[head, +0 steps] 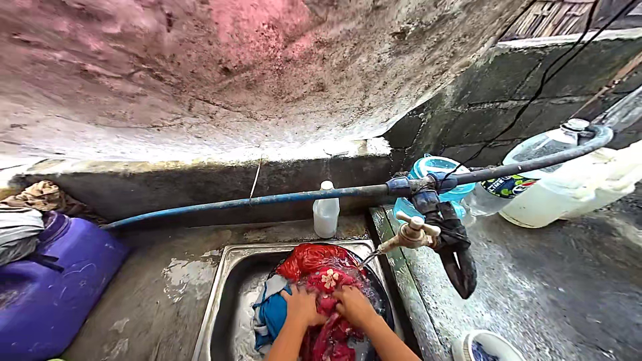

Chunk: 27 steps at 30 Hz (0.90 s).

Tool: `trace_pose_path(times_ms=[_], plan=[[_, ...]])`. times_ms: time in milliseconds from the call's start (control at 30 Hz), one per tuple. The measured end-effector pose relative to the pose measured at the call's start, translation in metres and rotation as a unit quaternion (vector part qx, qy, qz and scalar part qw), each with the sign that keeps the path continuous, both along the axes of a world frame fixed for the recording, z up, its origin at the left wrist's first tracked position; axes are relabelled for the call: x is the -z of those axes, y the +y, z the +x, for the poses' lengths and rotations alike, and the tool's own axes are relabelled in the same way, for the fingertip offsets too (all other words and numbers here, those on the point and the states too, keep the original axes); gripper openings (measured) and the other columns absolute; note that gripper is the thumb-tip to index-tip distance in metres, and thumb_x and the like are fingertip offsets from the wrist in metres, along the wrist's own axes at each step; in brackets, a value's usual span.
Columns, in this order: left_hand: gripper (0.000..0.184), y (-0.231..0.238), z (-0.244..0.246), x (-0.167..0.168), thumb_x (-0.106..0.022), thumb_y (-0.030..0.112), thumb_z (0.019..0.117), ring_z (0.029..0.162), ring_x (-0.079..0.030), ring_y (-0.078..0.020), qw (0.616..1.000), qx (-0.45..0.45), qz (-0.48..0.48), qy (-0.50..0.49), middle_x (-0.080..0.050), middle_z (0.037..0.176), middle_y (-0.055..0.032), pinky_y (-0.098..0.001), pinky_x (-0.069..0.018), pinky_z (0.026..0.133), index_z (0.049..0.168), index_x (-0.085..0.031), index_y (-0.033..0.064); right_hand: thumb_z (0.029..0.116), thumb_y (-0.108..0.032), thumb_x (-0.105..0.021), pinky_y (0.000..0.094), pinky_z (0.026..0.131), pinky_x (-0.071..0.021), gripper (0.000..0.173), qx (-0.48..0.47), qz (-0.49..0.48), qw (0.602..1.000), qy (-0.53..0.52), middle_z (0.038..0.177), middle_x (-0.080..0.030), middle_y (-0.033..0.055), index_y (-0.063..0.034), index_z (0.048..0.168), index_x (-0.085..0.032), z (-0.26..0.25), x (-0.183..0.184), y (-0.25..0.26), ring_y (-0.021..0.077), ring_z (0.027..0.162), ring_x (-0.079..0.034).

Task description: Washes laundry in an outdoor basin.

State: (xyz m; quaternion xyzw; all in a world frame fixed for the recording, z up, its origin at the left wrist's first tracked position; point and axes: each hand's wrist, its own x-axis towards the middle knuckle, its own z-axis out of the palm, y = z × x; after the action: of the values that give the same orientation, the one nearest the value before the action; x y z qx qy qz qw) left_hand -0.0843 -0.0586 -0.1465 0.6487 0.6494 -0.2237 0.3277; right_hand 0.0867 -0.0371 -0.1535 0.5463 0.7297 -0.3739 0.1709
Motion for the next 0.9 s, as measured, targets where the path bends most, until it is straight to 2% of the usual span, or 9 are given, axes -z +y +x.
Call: trace_pose_path(times_ms=[100, 167, 267, 400, 500, 633, 733, 833, 900], plan=[[0.077, 0.002, -0.018, -0.041, -0.075, 0.053, 0.0870, 0.152, -0.019, -0.0525, 0.988, -0.065, -0.016, -0.137, -0.027, 0.167, -0.0213, -0.0857, -0.0110, 0.108, 0.153, -0.050, 0.0240, 0.1081, -0.027, -0.047, 0.0668, 0.109, -0.0406, 0.042, 0.052, -0.031, 0.998, 0.009, 0.145, -0.055, 0.0273, -0.0032, 0.141, -0.059, -0.012, -0.045, 0.032, 0.0449, 0.135, -0.053], [0.104, -0.018, -0.019, -0.066, -0.083, 0.049, 0.0808, 0.154, -0.022, -0.0453, 0.967, -0.101, 0.028, -0.232, -0.026, 0.168, -0.0198, -0.0780, -0.0094, 0.116, 0.164, -0.029, 0.0182, 0.1057, -0.028, -0.050, 0.0640, 0.096, -0.0476, 0.039, 0.091, -0.013, 0.990, 0.104, 0.118, -0.067, 0.0282, 0.0044, 0.117, -0.068, -0.015, -0.077, 0.039, 0.0421, 0.113, -0.065], [0.124, -0.044, -0.014, -0.076, -0.093, 0.035, 0.0717, 0.142, -0.047, -0.0323, 0.893, -0.180, 0.129, -0.391, -0.047, 0.153, -0.0227, -0.0515, -0.0364, 0.120, 0.163, -0.015, 0.0037, 0.1036, -0.026, -0.058, 0.0391, 0.073, -0.0520, 0.028, 0.180, -0.066, 0.931, 0.309, 0.082, -0.063, 0.0078, -0.0009, 0.093, -0.064, -0.022, -0.137, 0.023, 0.0162, 0.075, -0.061], [0.083, -0.049, -0.031, -0.119, -0.081, 0.010, 0.0830, 0.125, -0.062, -0.0190, 0.799, -0.255, 0.181, -0.514, -0.062, 0.136, -0.0157, -0.0375, -0.0507, 0.109, 0.151, -0.035, -0.0021, 0.1046, -0.018, -0.053, 0.0319, 0.073, -0.0591, 0.019, 0.264, -0.183, 0.774, 0.546, 0.084, -0.070, 0.0044, -0.0046, 0.103, -0.066, -0.012, -0.202, -0.006, 0.0120, 0.076, -0.068], [0.052, -0.044, -0.042, -0.172, -0.068, 0.007, 0.0916, 0.116, -0.066, -0.0139, 0.748, -0.255, 0.232, -0.568, -0.067, 0.126, -0.0117, -0.0347, -0.0546, 0.103, 0.139, -0.052, -0.0034, 0.0994, -0.033, -0.059, 0.0334, 0.082, -0.0609, 0.037, 0.233, -0.182, 0.713, 0.635, 0.104, -0.073, 0.0071, -0.0107, 0.129, -0.063, 0.006, -0.212, -0.011, 0.0142, 0.091, -0.071], [0.032, -0.033, -0.032, -0.217, -0.060, 0.000, 0.0984, 0.103, -0.068, -0.0131, 0.730, -0.279, 0.295, -0.550, -0.070, 0.116, -0.0098, -0.0353, -0.0566, 0.093, 0.130, -0.061, -0.0008, 0.0831, -0.033, -0.076, 0.0394, 0.077, -0.0620, 0.086, 0.199, -0.077, 0.828, 0.519, 0.132, -0.064, 0.0107, -0.0183, 0.157, -0.035, 0.035, -0.194, -0.023, 0.0231, 0.104, -0.069], [0.025, -0.026, -0.014, -0.229, -0.067, 0.005, 0.0963, 0.096, -0.070, -0.0154, 0.764, -0.216, 0.360, -0.490, -0.073, 0.107, -0.0101, -0.0385, -0.0579, 0.089, 0.121, -0.067, 0.0007, 0.0725, -0.021, -0.091, 0.0606, 0.095, -0.0533, 0.120, 0.141, -0.029, 0.939, 0.311, 0.152, -0.040, 0.0324, -0.0108, 0.165, -0.017, 0.051, -0.146, -0.029, 0.0464, 0.125, -0.056], [0.019, -0.030, 0.003, -0.248, -0.067, 0.005, 0.0956, 0.090, -0.066, -0.0160, 0.768, -0.169, 0.372, -0.493, -0.067, 0.101, -0.0097, -0.0368, -0.0568, 0.082, 0.114, -0.068, -0.0001, 0.0737, -0.020, -0.093, 0.0642, 0.090, -0.0561, 0.126, 0.146, -0.049, 0.949, 0.274, 0.155, -0.037, 0.0324, -0.0135, 0.166, -0.007, 0.041, -0.129, -0.033, 0.0487, 0.124, -0.058], [0.015, -0.037, 0.008, -0.263, -0.066, 0.003, 0.0936, 0.084, -0.062, -0.0117, 0.734, -0.145, 0.392, -0.535, -0.063, 0.095, -0.0054, -0.0305, -0.0547, 0.075, 0.108, -0.069, 0.0014, 0.0758, -0.017, -0.091, 0.0606, 0.087, -0.0586, 0.110, 0.191, -0.044, 0.922, 0.334, 0.147, -0.049, 0.0274, -0.0085, 0.162, -0.023, 0.026, -0.136, -0.034, 0.0427, 0.120, -0.062]])
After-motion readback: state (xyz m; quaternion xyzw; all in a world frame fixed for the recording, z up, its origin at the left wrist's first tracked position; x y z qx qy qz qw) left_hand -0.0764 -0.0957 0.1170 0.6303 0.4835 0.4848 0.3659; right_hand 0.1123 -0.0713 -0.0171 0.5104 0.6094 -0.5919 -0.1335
